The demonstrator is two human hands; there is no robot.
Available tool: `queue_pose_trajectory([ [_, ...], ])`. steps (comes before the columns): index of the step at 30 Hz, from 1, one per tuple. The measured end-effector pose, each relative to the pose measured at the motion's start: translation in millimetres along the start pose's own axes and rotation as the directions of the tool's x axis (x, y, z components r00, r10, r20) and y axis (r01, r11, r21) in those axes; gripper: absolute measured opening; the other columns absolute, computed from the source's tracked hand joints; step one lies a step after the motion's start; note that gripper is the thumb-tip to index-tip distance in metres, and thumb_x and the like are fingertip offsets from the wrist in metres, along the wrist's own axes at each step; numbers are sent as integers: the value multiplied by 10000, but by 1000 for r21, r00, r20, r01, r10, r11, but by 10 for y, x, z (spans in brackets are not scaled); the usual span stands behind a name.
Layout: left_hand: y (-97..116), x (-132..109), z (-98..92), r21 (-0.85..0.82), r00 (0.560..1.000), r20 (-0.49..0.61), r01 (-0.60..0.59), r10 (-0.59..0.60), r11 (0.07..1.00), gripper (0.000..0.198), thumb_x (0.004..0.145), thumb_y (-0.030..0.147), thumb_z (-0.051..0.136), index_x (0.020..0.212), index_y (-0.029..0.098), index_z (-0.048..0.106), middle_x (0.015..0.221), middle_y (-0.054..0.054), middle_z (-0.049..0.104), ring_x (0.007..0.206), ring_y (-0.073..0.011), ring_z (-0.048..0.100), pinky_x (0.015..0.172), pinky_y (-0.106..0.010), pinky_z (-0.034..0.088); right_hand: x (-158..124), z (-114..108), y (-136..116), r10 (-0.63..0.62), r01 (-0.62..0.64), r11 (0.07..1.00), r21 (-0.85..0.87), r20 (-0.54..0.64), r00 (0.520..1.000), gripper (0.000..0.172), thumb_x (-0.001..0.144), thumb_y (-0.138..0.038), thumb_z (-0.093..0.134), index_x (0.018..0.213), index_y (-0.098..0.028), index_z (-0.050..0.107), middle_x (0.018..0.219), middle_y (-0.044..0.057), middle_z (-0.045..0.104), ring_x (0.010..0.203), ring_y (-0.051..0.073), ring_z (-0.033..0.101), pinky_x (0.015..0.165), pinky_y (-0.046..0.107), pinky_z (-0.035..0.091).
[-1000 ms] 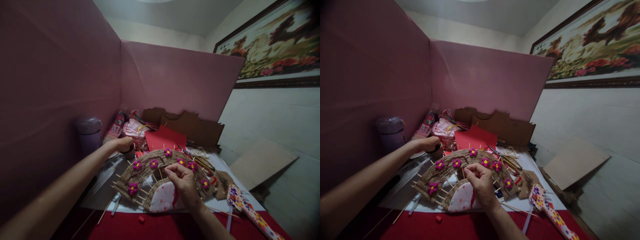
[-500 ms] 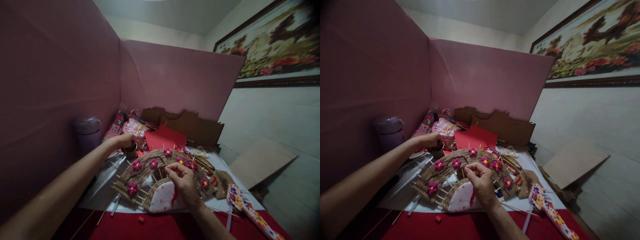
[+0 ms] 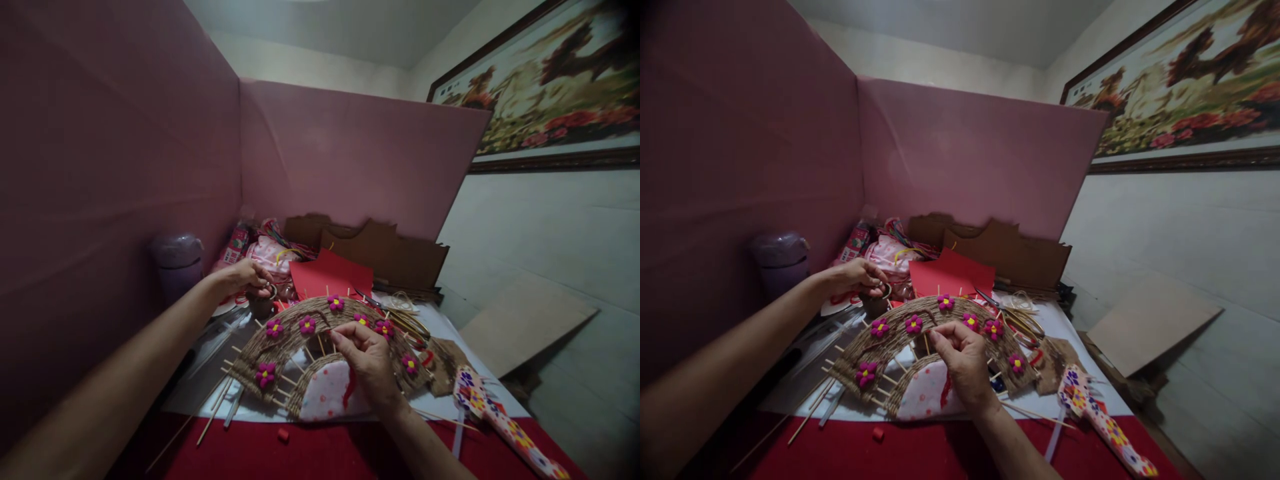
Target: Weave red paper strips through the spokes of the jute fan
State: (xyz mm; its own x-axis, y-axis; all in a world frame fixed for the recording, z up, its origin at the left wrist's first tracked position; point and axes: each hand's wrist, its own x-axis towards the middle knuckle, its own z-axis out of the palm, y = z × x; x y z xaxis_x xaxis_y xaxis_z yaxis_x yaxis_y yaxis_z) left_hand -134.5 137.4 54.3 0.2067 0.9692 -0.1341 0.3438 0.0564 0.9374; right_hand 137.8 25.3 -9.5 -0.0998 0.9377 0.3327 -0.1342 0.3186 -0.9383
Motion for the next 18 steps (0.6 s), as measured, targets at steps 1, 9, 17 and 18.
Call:
queue_pose_trajectory([
  [1, -9, -4, -1, -17, 1000, -4, 1, -2, 1000, 131, 530, 76, 659, 653, 115, 678, 616, -52, 689, 584, -142, 640, 653, -271, 527, 1, 3, 0, -2, 2, 1000, 2, -2, 1000, 193, 712, -339, 702, 710, -151, 659, 601, -13, 582, 531, 80, 456, 508, 200, 339],
  [9, 24, -41, 27, 39, 999, -39, 19, -17, 999, 115, 528, 67, 642, 629, 109, 678, 588, -56, 680, 549, -148, 630, 602, -271, 524, 9, -2, 19, 0, 0, 1000, 12, -22, 1000, 208, 706, -354, 705, 716, -153, 652, 603, -13, 579, 528, 85, 468, 508, 207, 347],
  [17, 46, 22, 52, 425, 987, -152, 13, 57, 905, 142, 582, 106, 586, 675, 136, 689, 562, -54, 651, 634, -217, 643, 593, -304, 483, 11, -18, 44, 12, -11, 1000, 22, -26, 1000, 228, 710, -371, 703, 725, -152, 645, 601, -9, 578, 525, 94, 478, 510, 217, 364],
  [18, 51, 14, 49, 486, 981, -170, 3, 91, 874, 151, 582, 102, 590, 679, 147, 696, 600, -60, 660, 697, -230, 644, 623, -302, 472, 9, -17, 38, 13, -13, 1000, 24, -27, 1000, 229, 710, -372, 704, 728, -151, 646, 599, -7, 580, 525, 97, 482, 509, 219, 369],
])
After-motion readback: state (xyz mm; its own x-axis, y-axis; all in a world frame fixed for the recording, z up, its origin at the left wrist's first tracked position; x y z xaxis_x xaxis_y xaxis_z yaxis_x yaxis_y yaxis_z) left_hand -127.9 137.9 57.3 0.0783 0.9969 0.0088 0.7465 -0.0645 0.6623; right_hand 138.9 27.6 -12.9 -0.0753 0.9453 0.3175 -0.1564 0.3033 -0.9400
